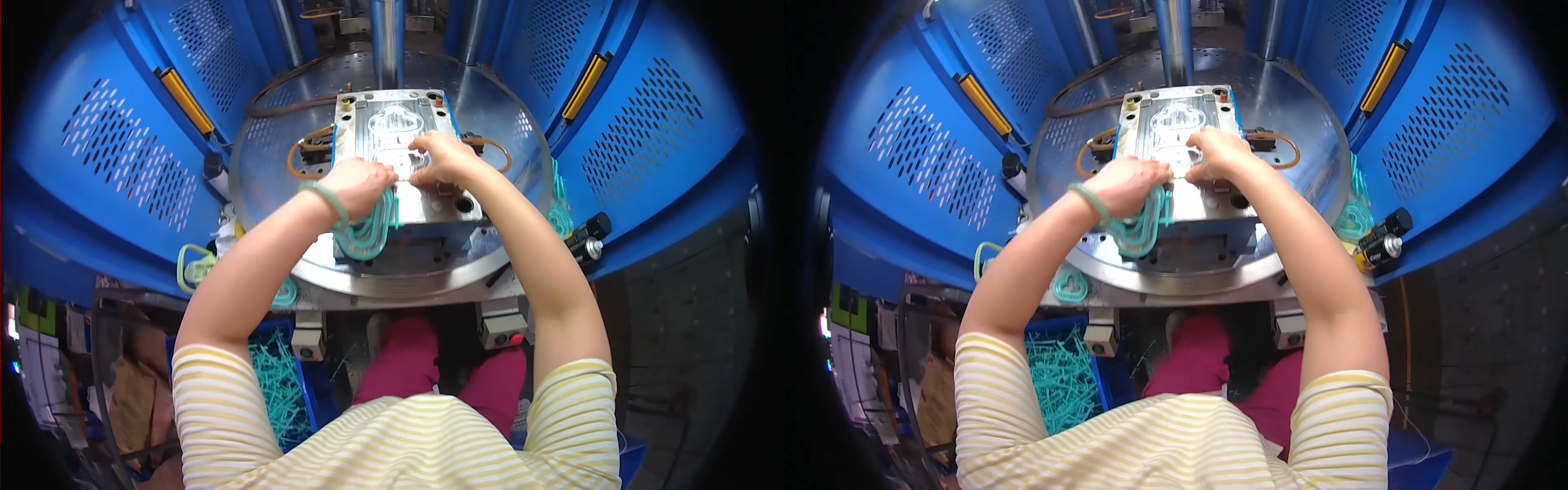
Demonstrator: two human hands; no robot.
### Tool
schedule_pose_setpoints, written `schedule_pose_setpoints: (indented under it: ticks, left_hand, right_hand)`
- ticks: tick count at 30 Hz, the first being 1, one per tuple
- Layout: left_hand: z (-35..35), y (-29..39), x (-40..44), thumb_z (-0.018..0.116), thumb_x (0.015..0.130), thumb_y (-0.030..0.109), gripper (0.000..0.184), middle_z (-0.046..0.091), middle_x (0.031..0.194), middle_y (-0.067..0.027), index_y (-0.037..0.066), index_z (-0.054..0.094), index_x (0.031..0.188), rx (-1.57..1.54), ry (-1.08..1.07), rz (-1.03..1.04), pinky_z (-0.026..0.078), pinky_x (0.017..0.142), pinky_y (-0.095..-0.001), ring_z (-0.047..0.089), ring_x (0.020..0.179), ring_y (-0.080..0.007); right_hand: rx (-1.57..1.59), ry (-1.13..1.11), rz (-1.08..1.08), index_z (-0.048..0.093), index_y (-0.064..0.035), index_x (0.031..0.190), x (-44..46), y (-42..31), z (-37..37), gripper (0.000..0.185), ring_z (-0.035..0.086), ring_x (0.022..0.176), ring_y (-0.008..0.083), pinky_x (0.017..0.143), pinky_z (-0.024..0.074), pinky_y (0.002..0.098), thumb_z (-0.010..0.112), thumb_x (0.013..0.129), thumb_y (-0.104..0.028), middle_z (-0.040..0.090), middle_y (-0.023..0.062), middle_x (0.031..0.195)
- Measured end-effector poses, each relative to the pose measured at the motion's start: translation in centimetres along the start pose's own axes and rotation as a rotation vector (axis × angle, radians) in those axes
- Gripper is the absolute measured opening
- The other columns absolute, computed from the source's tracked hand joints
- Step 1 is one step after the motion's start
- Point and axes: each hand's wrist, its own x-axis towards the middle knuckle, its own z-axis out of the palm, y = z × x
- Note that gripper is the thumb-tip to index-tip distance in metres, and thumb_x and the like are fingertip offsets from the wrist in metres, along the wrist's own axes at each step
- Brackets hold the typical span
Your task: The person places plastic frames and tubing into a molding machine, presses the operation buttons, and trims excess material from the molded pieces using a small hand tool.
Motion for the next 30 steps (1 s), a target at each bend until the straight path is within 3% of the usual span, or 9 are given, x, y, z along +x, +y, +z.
schedule_pose_setpoints:
  ticks: [2, 4, 6, 8, 13, 17, 21, 24, 30]
  left_hand:
    - [0.9, -0.6, 0.0, 0.05, 0.069, -0.007, 0.056, 0.054, 0.127, -0.0138, 0.006, 0.054, 0.123, -0.167, 0.039, -0.075, 0.042, 0.097, -0.0379, 0.053, 0.115, -0.0287]
    - [2.6, -0.8, -2.3, 0.047, 0.066, -0.012, 0.062, 0.051, 0.131, -0.0153, 0.007, 0.052, 0.125, -0.241, 0.416, -0.034, 0.042, 0.1, -0.0356, 0.051, 0.117, -0.0309]
    - [5.2, -0.8, -6.0, 0.049, 0.068, -0.014, 0.059, 0.053, 0.128, -0.0147, 0.007, 0.054, 0.123, -0.445, 0.803, 0.024, 0.043, 0.098, -0.0323, 0.053, 0.116, -0.0285]
    - [6.9, 1.2, -11.4, 0.042, 0.067, -0.016, 0.056, 0.057, 0.119, -0.0161, 0.006, 0.055, 0.116, -0.585, 0.863, -0.119, 0.045, 0.094, -0.0378, 0.054, 0.11, -0.0345]
    - [23.6, 6.4, -23.2, 0.045, 0.064, -0.013, 0.049, 0.057, 0.11, -0.0185, 0.004, 0.055, 0.109, -0.602, 0.66, -0.557, 0.044, 0.091, -0.0415, 0.053, 0.107, -0.0387]
    - [35.6, 13.6, -27.9, 0.046, 0.063, -0.012, 0.053, 0.05, 0.128, -0.0152, 0.007, 0.054, 0.112, -0.579, 0.527, -0.691, 0.041, 0.098, -0.0406, 0.047, 0.119, -0.0344]
    - [38.8, 16.4, -27.4, 0.045, 0.06, -0.014, 0.057, 0.035, 0.143, -0.0195, 0.004, 0.056, 0.113, -0.67, 0.512, -0.747, 0.028, 0.11, -0.039, 0.033, 0.133, -0.0339]
    - [40.2, 16.8, -26.9, 0.043, 0.058, -0.013, 0.056, 0.033, 0.144, -0.0211, 0.001, 0.054, 0.111, -0.611, 0.572, -0.731, 0.027, 0.109, -0.0403, 0.031, 0.133, -0.0374]
    - [41.6, 16.4, -26.9, 0.043, 0.059, -0.013, 0.051, 0.033, 0.144, -0.0219, 0.001, 0.055, 0.107, -0.551, 0.586, -0.724, 0.028, 0.109, -0.0406, 0.03, 0.134, -0.0375]
  right_hand:
    - [-0.112, 0.212, 0.048, 0.06, -0.0133, 0.116, -1.5, -1.0, 0.7, 0.056, 0.056, 0.108, 0.0277, 0.089, 0.045, 0.0378, 0.08, 0.066, -0.029, 0.059, 0.0088, 0.114]
    - [0.158, 0.483, -0.058, 0.06, -0.0141, 0.115, -4.4, -0.4, 1.7, 0.051, 0.06, 0.097, 0.0255, 0.082, 0.0487, 0.0375, 0.077, 0.07, -0.031, 0.059, 0.0089, 0.112]
    - [0.372, 0.652, -0.153, 0.063, -0.0061, 0.109, -9.9, 0.1, 2.0, 0.034, 0.06, 0.087, 0.0192, 0.075, 0.0494, 0.0298, 0.072, 0.077, -0.018, 0.06, 0.0094, 0.106]
    - [0.436, 0.668, -0.106, 0.063, -0.0019, 0.105, -16.3, 1.9, 4.1, 0.024, 0.058, 0.085, 0.0166, 0.075, 0.0474, 0.0277, 0.066, 0.082, -0.01, 0.06, 0.009, 0.099]
    - [0.444, 0.662, 0.282, 0.063, -0.0017, 0.1, -31.0, 9.0, 17.5, 0.016, 0.059, 0.086, 0.016, 0.072, 0.0468, 0.028, 0.061, 0.086, -0.009, 0.063, 0.0069, 0.094]
    - [0.533, 0.549, 0.436, 0.063, -0.0034, 0.102, -37.8, 9.1, 26.9, 0.02, 0.059, 0.088, 0.0182, 0.077, 0.0475, 0.0292, 0.062, 0.082, -0.009, 0.061, 0.0087, 0.098]
    - [0.281, 0.456, 0.384, 0.059, -0.006, 0.111, -41.1, 6.9, 30.7, 0.034, 0.05, 0.115, 0.0321, 0.096, 0.0409, 0.0403, 0.063, 0.079, -0.014, 0.055, 0.0146, 0.123]
    - [0.316, 0.426, 0.541, 0.055, -0.0114, 0.114, -41.8, 6.2, 30.8, 0.036, 0.047, 0.119, 0.0349, 0.095, 0.0412, 0.0412, 0.063, 0.079, -0.015, 0.04, 0.0113, 0.14]
    - [0.445, 0.323, 0.683, 0.054, -0.0101, 0.113, -41.2, 7.1, 29.8, 0.035, 0.045, 0.122, 0.033, 0.092, 0.0443, 0.0396, 0.064, 0.079, -0.012, 0.034, 0.0126, 0.145]
